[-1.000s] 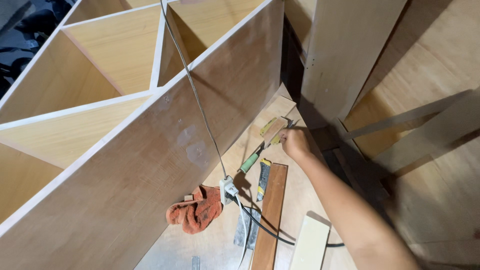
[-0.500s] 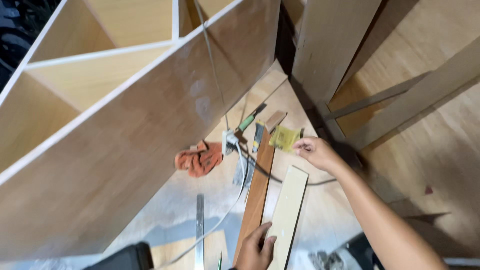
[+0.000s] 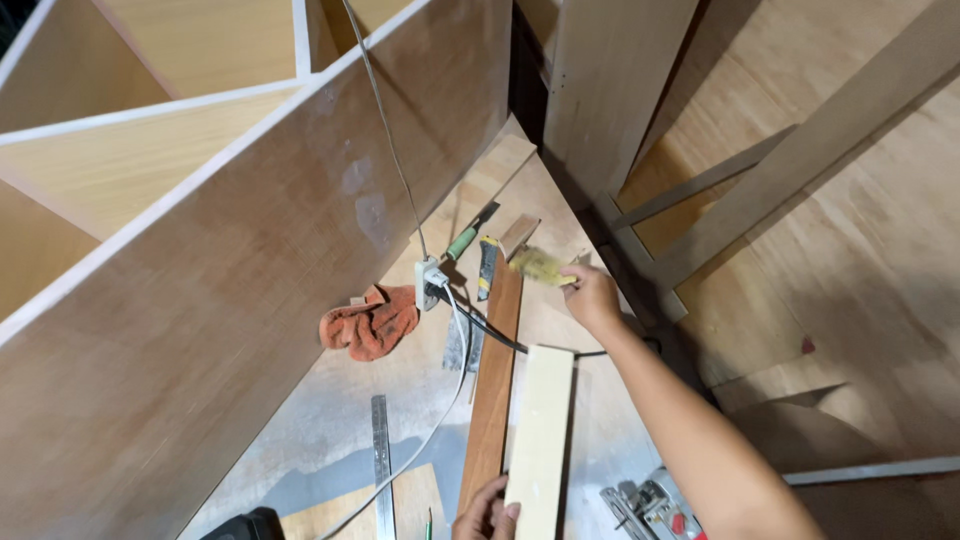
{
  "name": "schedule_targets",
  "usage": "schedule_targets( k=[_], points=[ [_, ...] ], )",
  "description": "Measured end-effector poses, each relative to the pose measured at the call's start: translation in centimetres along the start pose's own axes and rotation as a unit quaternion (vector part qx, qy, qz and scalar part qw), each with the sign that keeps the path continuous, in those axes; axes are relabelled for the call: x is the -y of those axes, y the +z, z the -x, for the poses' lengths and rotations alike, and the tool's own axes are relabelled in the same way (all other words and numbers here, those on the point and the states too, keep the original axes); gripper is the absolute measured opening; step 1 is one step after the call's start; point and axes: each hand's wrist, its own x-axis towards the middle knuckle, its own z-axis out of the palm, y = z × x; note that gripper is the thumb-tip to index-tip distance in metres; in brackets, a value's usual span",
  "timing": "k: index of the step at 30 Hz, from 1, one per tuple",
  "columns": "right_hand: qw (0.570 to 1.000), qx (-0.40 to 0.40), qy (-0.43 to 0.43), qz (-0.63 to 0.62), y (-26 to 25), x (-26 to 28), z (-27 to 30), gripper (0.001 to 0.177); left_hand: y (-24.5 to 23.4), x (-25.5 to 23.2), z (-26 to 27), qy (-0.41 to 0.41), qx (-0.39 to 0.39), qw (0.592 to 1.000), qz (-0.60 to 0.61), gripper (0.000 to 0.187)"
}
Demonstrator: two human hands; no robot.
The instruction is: The person uses a jigsaw to cut a piece of light-colored wood on a workbench. They then sand the cut edges with sandpaper and fit the piece into a wooden cabinet frame.
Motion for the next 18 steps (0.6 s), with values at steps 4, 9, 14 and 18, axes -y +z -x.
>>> schedule_targets(
  k=[4,9,14,18],
  points=[
    [0.944,-0.02,0.146,-0.294,-5.0,1.5,8.0,0.004,-1.6,-1.0,1.6,0.017,-0.086,0.988,0.125,0.046],
    [0.84,0.041,0.224,-0.493,-6.6,0.7,24.1,0.02,-8.7,-4.5,5.9,0.083,-0.082,0.992,0.052,0.045],
    [0.799,0.03,0.285,-0.529,-1.7,-1.8,46.0,0.018,-15.8,-6.2,12.0,0.116,-0.039,0.991,-0.054,0.051],
    [0.79,0.059,0.468,-0.391,1.6,0.7,58.8,0.033,-18.2,-6.2,17.7,0.099,-0.014,0.995,-0.011,0.05]
  ],
)
